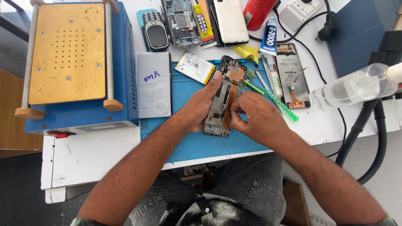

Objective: The person uses a yellow pry tool to scrape old adhesive and residue from a disassembled phone frame on a blue mat, then brushes the frame with a toothbrush and continues prying components from the phone's internals while holding it.

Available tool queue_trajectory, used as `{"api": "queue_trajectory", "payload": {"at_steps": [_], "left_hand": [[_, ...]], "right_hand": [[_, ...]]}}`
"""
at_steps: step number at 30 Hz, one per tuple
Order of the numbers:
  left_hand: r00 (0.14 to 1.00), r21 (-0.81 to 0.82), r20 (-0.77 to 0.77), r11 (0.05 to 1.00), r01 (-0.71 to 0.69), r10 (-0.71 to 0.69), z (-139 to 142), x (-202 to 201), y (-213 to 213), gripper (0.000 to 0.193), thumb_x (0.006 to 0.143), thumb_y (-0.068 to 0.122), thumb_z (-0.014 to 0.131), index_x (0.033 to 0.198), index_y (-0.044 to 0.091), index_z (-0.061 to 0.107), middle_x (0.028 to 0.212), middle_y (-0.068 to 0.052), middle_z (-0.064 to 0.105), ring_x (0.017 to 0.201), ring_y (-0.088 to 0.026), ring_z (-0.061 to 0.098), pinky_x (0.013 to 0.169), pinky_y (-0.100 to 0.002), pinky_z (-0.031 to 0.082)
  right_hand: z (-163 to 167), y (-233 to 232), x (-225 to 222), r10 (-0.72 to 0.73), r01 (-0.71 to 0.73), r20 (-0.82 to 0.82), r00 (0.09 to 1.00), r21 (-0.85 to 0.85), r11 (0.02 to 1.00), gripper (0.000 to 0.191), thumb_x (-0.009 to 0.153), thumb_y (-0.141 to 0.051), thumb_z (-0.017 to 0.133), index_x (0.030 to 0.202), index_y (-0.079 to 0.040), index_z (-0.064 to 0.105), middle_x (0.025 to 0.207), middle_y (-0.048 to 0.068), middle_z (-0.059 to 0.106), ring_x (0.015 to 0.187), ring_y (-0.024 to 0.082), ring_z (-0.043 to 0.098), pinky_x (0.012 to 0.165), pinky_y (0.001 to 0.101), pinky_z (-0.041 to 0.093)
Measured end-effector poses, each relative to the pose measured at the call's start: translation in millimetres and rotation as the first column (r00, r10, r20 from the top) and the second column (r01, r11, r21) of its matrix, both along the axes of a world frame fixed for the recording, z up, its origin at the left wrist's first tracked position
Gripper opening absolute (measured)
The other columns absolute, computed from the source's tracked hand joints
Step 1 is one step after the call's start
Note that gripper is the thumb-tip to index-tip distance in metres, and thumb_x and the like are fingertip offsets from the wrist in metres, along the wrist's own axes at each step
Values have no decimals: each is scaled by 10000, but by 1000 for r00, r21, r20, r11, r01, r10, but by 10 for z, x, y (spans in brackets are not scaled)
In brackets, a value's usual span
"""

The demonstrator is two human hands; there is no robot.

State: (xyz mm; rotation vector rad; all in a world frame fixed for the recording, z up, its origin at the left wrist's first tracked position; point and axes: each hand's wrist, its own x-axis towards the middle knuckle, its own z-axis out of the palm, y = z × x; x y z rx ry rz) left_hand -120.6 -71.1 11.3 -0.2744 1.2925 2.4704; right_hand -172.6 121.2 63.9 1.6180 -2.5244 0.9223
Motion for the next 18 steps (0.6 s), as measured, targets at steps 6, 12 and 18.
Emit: {"api": "queue_trajectory", "payload": {"at_steps": [6,12,18], "left_hand": [[998,35,-56,999,-1,3,1,9,-1,899,898,787,390,1394,54,549,1154,-212,697,1028,-280,744,799,-444,670],[996,43,-81,998,42,-39,40,17,-12,907,906,782,367,1419,53,537,1186,-232,697,1072,-295,741,841,-428,674],[985,175,-136,976,133,-110,117,67,-30,913,941,776,379,1439,21,502,1164,-272,670,960,-402,724,772,-504,660]], "right_hand": [[104,23,17,-18,17,124,992,9,1000,157,816,-35,743,898,-48,610,884,60,636,772,169,680,692,307,584],[233,114,30,-83,71,317,945,52,996,144,809,-48,720,895,-61,606,859,26,640,749,113,676,678,278,579],[233,237,-23,-97,90,426,899,36,995,85,834,-55,693,887,-64,627,862,14,654,780,108,645,731,269,566]]}}
